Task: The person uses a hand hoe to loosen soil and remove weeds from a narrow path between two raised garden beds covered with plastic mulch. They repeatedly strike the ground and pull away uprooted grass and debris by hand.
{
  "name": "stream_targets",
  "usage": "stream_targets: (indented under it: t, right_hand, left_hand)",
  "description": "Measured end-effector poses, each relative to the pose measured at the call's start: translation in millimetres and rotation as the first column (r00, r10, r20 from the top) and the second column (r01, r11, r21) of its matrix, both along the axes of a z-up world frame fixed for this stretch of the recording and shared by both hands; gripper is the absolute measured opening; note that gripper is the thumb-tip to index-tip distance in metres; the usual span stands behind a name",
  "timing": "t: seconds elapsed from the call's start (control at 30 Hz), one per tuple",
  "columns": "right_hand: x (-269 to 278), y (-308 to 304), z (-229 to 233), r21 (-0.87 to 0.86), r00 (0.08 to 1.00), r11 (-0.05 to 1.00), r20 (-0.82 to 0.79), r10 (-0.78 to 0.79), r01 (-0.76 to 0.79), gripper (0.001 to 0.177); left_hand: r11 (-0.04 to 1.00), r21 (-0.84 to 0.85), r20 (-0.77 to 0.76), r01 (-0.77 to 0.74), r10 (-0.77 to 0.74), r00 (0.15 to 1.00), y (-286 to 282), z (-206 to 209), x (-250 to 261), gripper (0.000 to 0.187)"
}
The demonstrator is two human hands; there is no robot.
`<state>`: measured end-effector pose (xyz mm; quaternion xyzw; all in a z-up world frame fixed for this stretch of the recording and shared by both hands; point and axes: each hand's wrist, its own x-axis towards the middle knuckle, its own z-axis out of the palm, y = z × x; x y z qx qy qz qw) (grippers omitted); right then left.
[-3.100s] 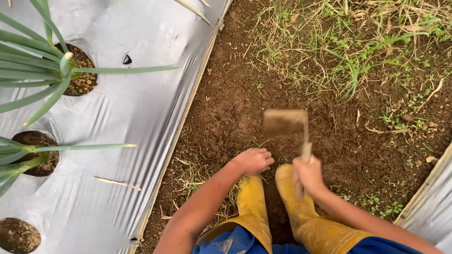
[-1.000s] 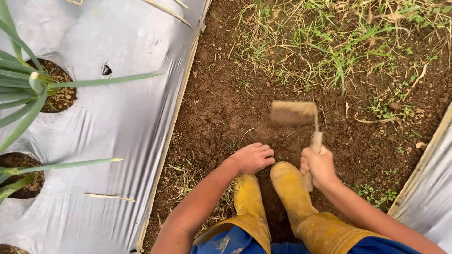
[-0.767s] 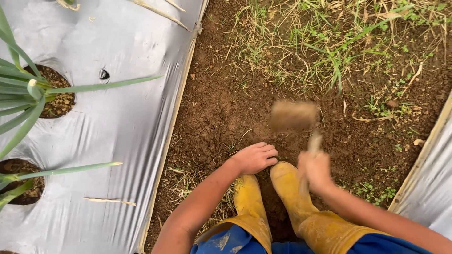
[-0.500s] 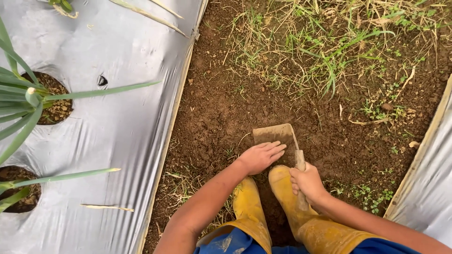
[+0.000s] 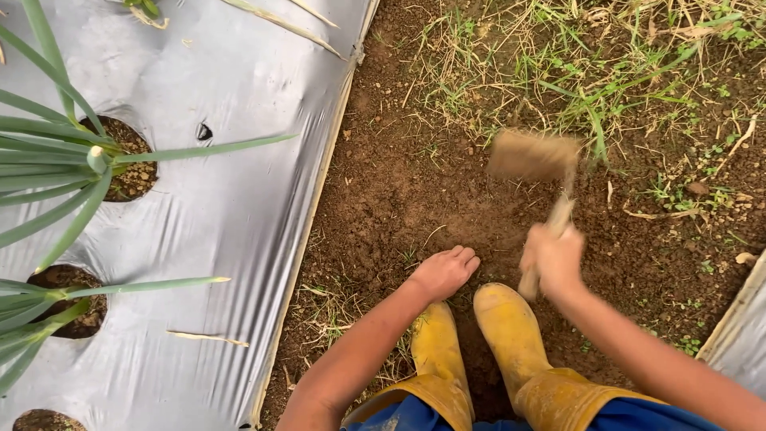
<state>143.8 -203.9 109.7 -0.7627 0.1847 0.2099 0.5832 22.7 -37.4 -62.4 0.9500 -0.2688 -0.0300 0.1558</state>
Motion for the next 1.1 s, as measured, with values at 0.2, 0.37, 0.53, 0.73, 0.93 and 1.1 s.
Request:
stream_targets:
  t: [0.2,0.37,0.53,0.73,0.93,1.1]
  right_hand:
    - [-53,-23,-28,0.054,0.926,0.987,-0.342,0.162,-0.153,0.004]
    - [-19,-36,-16,0.033,0.984,0.999,-0.177,0.036,-0.030,0.008]
    - [-37,-55,-23,-0.005,0.992,0.999,-0.117,0.037,-0.037,0.009]
    - [-49,-57,-6,0.004,0.940,0.994,-0.326,0.101,-0.106,0.012]
    - [-38,-51,11,-0.043,0.989,0.997,-0.129,-0.074,0.069,0.008]
    - [-66,-65,-21,-0.013,0.901,0.992,-0.419,0.108,-0.125,0.012]
  left_hand:
    - [0.999,-0.005,0.144,-0.046,0.047,0.989,-7,3,13,0.009]
    - [0.999,-0.010,0.069,-0.044,0.044,0.997,-10,2,16,0.011]
    - [0.997,-0.057,0.113,-0.051,0.057,0.992,-6,3,14,0.010]
    - [0.997,-0.071,0.102,-0.022,0.029,0.994,0,9,9,0.010]
    - [0.993,-0.108,0.130,-0.041,0.055,0.990,1,2,9,0.008]
    - [0.998,-0.064,0.084,-0.001,0.006,0.996,14,-6,2,0.004]
